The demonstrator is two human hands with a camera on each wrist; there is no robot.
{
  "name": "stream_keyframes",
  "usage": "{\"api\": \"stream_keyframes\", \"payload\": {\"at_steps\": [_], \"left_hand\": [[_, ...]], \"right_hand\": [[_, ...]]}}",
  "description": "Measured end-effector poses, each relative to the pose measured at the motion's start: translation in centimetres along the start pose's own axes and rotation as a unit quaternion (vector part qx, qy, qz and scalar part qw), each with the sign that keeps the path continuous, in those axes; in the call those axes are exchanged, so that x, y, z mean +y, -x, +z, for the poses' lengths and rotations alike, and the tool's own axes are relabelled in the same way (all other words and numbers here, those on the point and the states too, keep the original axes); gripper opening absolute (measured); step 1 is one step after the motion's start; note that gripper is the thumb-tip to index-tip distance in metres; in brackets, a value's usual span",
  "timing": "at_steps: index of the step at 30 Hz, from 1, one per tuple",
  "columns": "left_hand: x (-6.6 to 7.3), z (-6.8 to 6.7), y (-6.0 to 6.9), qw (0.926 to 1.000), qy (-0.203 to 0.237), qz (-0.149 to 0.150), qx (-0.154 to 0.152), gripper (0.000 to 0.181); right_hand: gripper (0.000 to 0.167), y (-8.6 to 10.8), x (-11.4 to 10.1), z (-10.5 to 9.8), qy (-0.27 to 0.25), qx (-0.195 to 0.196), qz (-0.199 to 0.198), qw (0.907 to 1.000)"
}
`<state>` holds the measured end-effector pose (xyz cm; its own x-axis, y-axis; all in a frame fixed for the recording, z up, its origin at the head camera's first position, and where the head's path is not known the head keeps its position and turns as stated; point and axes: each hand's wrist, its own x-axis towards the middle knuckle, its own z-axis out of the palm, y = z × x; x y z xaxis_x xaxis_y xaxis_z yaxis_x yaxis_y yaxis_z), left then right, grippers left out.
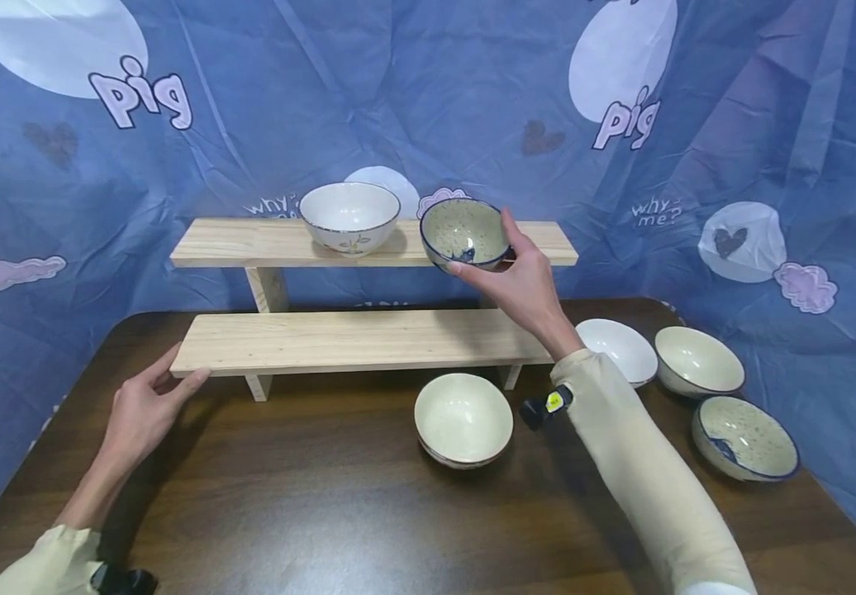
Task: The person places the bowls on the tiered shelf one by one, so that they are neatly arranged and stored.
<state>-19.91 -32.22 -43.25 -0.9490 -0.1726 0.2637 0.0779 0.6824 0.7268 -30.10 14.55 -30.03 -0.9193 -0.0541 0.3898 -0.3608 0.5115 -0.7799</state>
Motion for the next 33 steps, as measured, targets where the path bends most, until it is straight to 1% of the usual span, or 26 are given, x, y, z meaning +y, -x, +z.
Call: {"api": "stream_keyframes", "payload": {"at_steps": [6,16,20,25,33], "left_hand": [[0.0,-0.1,0.2,1.0000,-0.004,0.003,0.000,0.071],[0.0,0.1,-0.1,1.0000,-0.007,0.003,0.004,0.069],[-0.1,0.1,-0.1,0.9999,-0.010,0.001,0.004,0.069],[0.0,0.1,-0.1,0.9999,-0.013,0.002,0.006,0.069],[-0.1,0.1,-0.1,0.9999,-0.013,0.005,0.007,0.069]], "right_hand": [[0.115,-1.0,-0.3,0.6,0.001,-0.005,-0.002,1.0000],[0.115,-2.4,-0.6,1.3,0.007,-0.015,0.003,0.9999],[0.116,-2.8,-0.6,1.6,-0.001,-0.015,0.005,0.9999],[0.116,-3.4,-0.6,2.1,-0.015,-0.020,0.016,0.9996],[0.111,-3.9,-0.6,2.4,-0.022,-0.033,0.025,0.9989]]}}
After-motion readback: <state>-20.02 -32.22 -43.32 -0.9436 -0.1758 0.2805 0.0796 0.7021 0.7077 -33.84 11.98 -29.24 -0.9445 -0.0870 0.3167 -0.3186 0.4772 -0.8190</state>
